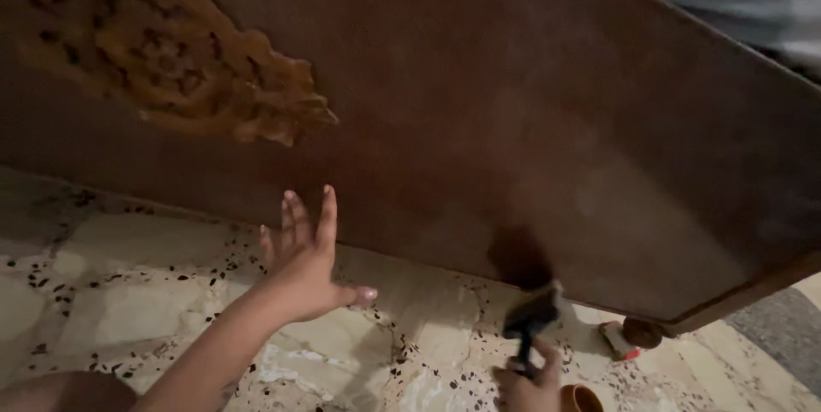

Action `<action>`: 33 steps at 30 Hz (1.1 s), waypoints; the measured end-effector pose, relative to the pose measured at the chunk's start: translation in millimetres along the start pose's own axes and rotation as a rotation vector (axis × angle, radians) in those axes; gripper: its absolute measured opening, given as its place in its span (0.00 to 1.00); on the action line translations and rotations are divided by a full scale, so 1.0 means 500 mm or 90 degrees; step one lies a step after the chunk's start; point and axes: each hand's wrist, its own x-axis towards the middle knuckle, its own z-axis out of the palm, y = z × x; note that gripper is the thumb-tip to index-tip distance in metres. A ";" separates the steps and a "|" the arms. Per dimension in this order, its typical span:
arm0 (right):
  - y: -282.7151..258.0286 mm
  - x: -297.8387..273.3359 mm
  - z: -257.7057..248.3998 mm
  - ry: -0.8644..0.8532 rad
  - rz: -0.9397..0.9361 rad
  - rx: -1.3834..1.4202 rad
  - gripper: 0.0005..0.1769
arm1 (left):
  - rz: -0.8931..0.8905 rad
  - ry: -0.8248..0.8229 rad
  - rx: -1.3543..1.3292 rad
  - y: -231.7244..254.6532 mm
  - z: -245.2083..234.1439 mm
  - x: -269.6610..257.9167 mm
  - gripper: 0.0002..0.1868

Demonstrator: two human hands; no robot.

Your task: The person applies a dark liquid finish to the side of a wooden bed frame using a wide brush. They repeatedly dip the brush into a small container and spread the finish across the flat surface and around a carved floral detail.

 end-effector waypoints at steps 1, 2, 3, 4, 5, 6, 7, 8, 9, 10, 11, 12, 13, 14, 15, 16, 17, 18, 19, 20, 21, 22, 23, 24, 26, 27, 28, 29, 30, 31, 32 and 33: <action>0.001 -0.029 0.033 -0.022 -0.025 0.026 0.47 | 0.003 0.019 -0.038 -0.001 0.000 0.005 0.82; 0.001 -0.053 0.063 -0.051 -0.033 0.035 0.46 | 0.006 0.039 -0.076 0.001 -0.002 0.010 0.82; 0.010 -0.079 0.093 -0.082 -0.036 0.042 0.45 | 0.006 0.056 -0.112 0.000 -0.002 0.010 0.82; 0.024 -0.106 0.135 -0.097 -0.072 0.037 0.48 | -0.015 0.071 -0.136 -0.001 -0.006 0.011 0.81; 0.037 -0.135 0.175 -0.109 -0.107 0.033 0.51 | -0.033 0.085 -0.160 -0.001 -0.013 0.015 0.80; 0.049 -0.172 0.210 -0.162 -0.087 0.039 0.51 | -0.052 0.099 -0.183 -0.003 -0.020 0.017 0.79; 0.052 -0.212 0.243 -0.214 -0.070 0.047 0.50 | -0.044 0.137 -0.249 -0.007 -0.026 0.015 0.78; 0.047 -0.256 0.269 -0.280 -0.114 -0.068 0.49 | -0.035 0.176 -0.314 -0.014 -0.033 0.013 0.76; 0.033 -0.301 0.290 -0.346 -0.157 -0.184 0.49 | -0.028 0.216 -0.379 -0.024 -0.041 0.010 0.75; 0.007 -0.340 0.305 -0.428 -0.128 -0.165 0.48 | -0.044 0.246 -0.407 -0.036 -0.049 0.009 0.74; -0.026 -0.377 0.321 -0.511 -0.097 -0.145 0.48 | -0.063 0.277 -0.433 -0.052 -0.058 0.008 0.72; -0.062 -0.411 0.341 -0.526 -0.130 -0.153 0.46 | -0.082 0.307 -0.460 -0.071 -0.067 0.009 0.71; -0.100 -0.442 0.360 -0.542 -0.163 -0.163 0.45 | -0.081 0.364 -0.460 -0.093 -0.076 0.010 0.69; -0.137 -0.470 0.377 -0.558 -0.196 -0.172 0.43 | -0.080 0.420 -0.459 -0.120 -0.084 0.011 0.67; -0.175 -0.489 0.388 -0.577 -0.174 -0.179 0.42 | -0.083 0.476 -0.459 -0.147 -0.090 0.012 0.65; -0.211 -0.501 0.397 -0.596 -0.151 -0.186 0.40 | -0.077 0.525 -0.486 -0.173 -0.095 0.012 0.63; -0.238 -0.513 0.399 -0.611 -0.128 -0.194 0.39 | -0.068 0.573 -0.515 -0.194 -0.098 0.013 0.61; -0.253 -0.526 0.400 -0.637 -0.218 -0.185 0.39 | -0.059 0.620 -0.543 -0.209 -0.100 0.015 0.59; -0.268 -0.534 0.405 -0.661 -0.313 -0.173 0.39 | -0.071 0.623 -0.581 -0.217 -0.104 0.021 0.58; -0.279 -0.538 0.410 -0.685 -0.408 -0.160 0.39 | -0.082 0.625 -0.620 -0.222 -0.109 0.025 0.56; -0.288 -0.540 0.417 -0.684 -0.382 -0.147 0.40 | -0.098 0.624 -0.656 -0.228 -0.112 0.024 0.55; -0.299 -0.537 0.426 -0.683 -0.356 -0.135 0.40 | -0.099 0.606 -0.686 -0.228 -0.114 0.025 0.55; -0.307 -0.534 0.429 -0.678 -0.330 -0.120 0.40 | -0.097 0.586 -0.715 -0.220 -0.117 0.027 0.54; -0.313 -0.530 0.424 -0.668 -0.293 -0.102 0.41 | -0.094 0.565 -0.743 -0.213 -0.118 0.027 0.54; -0.325 -0.512 0.410 -0.645 -0.220 -0.063 0.42 | -0.100 0.547 -0.734 -0.202 -0.118 0.023 0.54; -0.324 -0.505 0.401 -0.600 -0.208 -0.072 0.43 | -0.104 0.543 -0.732 -0.201 -0.121 0.022 0.54; -0.313 -0.500 0.385 -0.554 -0.197 -0.081 0.43 | -0.094 0.547 -0.729 -0.201 -0.126 0.023 0.53; -0.297 -0.492 0.366 -0.512 -0.184 -0.091 0.44 | -0.087 0.554 -0.725 -0.203 -0.129 0.021 0.53; -0.279 -0.473 0.341 -0.464 -0.149 -0.092 0.46 | -0.080 0.560 -0.721 -0.206 -0.131 0.019 0.53; -0.259 -0.444 0.311 -0.413 -0.113 -0.092 0.47 | -0.086 0.558 -0.734 -0.210 -0.133 0.017 0.53; -0.238 -0.399 0.279 -0.378 -0.123 -0.093 0.48 | -0.091 0.555 -0.747 -0.211 -0.136 0.018 0.53; -0.217 -0.341 0.237 -0.340 -0.131 -0.094 0.48 | -0.095 0.550 -0.758 -0.212 -0.136 0.018 0.53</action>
